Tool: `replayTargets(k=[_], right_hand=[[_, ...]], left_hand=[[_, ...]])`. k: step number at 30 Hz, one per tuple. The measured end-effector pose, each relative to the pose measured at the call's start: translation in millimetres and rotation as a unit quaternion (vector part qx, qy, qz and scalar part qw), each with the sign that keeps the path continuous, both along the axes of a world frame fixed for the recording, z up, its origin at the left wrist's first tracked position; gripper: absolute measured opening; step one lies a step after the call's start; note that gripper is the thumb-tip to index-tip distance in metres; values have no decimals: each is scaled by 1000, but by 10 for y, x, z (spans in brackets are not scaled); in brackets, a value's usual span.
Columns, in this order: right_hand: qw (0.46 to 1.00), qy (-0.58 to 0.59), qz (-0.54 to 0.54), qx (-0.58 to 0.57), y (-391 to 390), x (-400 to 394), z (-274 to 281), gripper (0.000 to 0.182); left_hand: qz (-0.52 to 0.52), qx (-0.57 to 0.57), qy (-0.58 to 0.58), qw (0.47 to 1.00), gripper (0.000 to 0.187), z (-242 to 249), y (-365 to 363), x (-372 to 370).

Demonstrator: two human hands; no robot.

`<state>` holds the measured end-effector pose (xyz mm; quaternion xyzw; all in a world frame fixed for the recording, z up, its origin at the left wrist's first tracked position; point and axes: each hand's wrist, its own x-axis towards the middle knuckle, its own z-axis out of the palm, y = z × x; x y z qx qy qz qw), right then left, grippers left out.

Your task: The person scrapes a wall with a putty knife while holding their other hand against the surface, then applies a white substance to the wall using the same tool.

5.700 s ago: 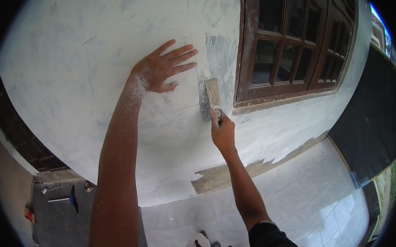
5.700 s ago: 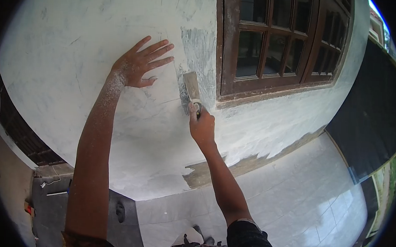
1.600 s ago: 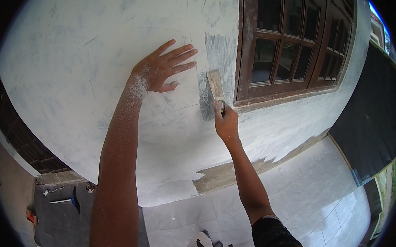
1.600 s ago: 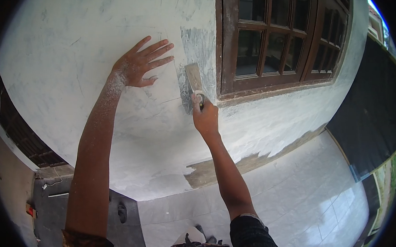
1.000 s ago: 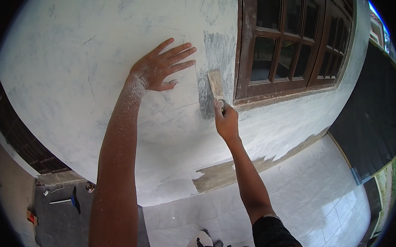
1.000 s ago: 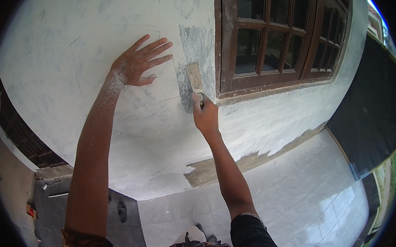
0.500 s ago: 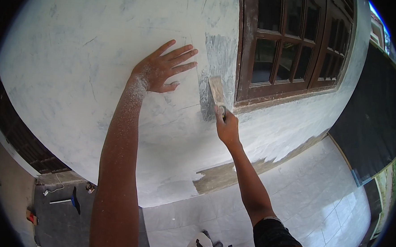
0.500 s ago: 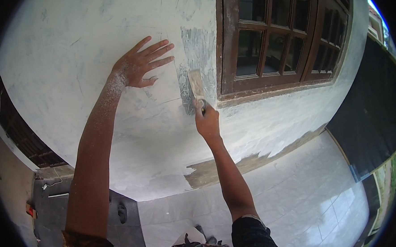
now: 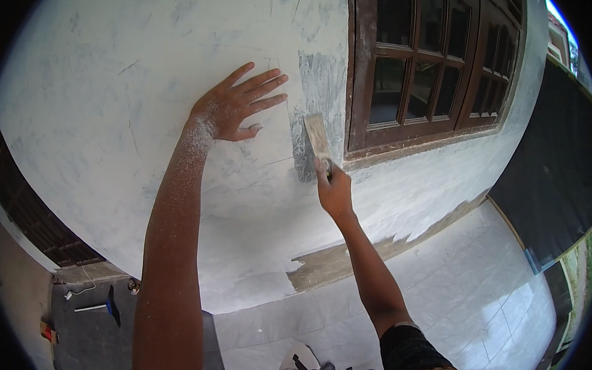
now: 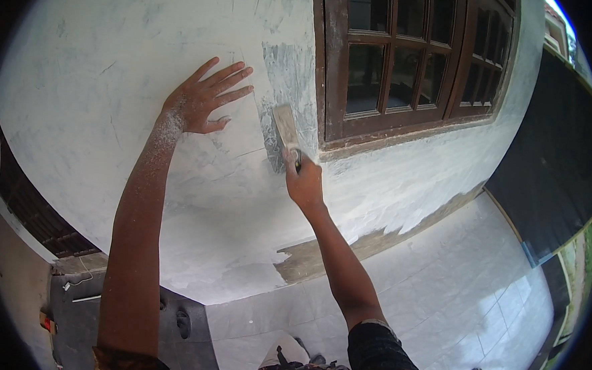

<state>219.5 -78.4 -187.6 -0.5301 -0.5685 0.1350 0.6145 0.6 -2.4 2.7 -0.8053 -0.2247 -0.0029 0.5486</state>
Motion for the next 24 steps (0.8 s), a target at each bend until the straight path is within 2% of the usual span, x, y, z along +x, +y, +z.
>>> replayTargets(k=[3, 8, 10, 13, 16, 18, 20, 24], right_hand=[[1000, -2, 1, -15, 82, -53, 263, 46], [1000, 22, -6, 7, 24, -143, -121, 47], [999, 38, -2, 1, 11, -192, -12, 47], [999, -1, -12, -38, 102, -185, 248, 47], [999, 14, 6, -38, 96, -240, 253, 48], [999, 44, 4, 31, 14, -251, 71, 49], [999, 51, -2, 6, -11, -291, -11, 48], [999, 32, 6, -38, 48, -335, 261, 46]], left_hand=[[-11, -18, -6, 1000, 86, 23, 16, -10], [-8, -41, -36, 998, 87, 43, -25, -7], [-17, -33, -48, 998, 84, 49, -6, -20], [-30, -46, -73, 996, 83, 34, -12, 4], [-30, -65, -97, 993, 84, 39, -36, -9], [-34, -69, -105, 991, 84, 31, -29, 4], [-32, -73, -113, 990, 83, 39, -7, 3], [-32, -69, -110, 991, 81, 48, -44, 1]])
